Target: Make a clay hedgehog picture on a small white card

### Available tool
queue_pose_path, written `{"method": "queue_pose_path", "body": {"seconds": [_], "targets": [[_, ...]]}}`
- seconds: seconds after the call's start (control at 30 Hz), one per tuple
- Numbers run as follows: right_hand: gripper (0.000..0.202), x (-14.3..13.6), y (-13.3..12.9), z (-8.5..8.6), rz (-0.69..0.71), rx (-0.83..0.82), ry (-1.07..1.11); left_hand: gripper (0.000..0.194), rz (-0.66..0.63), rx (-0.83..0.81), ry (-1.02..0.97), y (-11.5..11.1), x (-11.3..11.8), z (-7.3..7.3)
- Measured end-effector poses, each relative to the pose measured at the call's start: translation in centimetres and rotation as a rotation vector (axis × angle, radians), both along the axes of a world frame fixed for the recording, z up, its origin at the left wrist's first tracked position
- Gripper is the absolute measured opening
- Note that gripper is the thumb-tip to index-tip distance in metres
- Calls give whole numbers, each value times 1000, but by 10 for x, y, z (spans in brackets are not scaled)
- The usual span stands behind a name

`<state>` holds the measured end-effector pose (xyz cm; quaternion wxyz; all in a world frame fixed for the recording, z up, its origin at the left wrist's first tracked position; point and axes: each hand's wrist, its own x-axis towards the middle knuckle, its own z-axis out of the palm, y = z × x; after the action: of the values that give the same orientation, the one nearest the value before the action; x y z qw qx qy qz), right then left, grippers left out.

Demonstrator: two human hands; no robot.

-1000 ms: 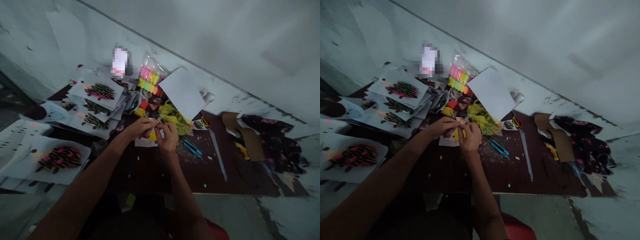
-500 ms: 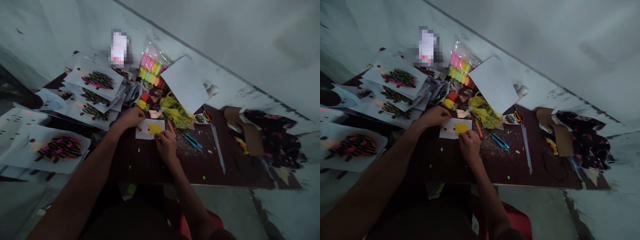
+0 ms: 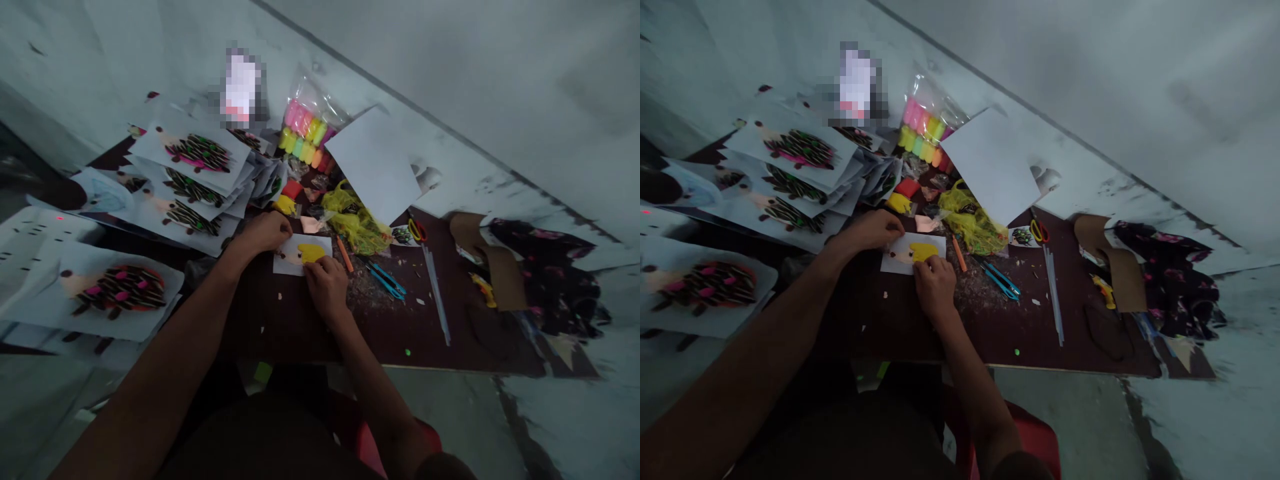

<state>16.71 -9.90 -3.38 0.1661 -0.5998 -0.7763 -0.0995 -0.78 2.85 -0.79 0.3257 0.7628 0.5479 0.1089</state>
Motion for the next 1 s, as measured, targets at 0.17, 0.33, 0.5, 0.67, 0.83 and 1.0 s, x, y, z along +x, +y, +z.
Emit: {"method": "queue_pose_path", "body": {"seconds": [0.17, 0.33, 0.5, 0.67, 0.83, 1.0], "targets": [[22, -2, -2, 3, 27, -7, -30, 26, 13, -5, 21, -2, 0, 3], [25, -5, -8, 8, 38, -16, -68, 26, 1, -7, 37, -1, -1, 4], [22, -5, -12, 10, 47, -41, -103, 27, 4, 8, 21, -1, -1, 2], [20, -2, -17, 11, 51, -69, -99, 25, -2, -3, 15, 0, -1, 0], [23, 0, -21, 12, 52, -93, -45, 23, 8, 17, -5, 2, -1, -4], [23, 0, -21, 14, 49, -79, -47, 25, 2, 7, -12, 1, -1, -4]]}}
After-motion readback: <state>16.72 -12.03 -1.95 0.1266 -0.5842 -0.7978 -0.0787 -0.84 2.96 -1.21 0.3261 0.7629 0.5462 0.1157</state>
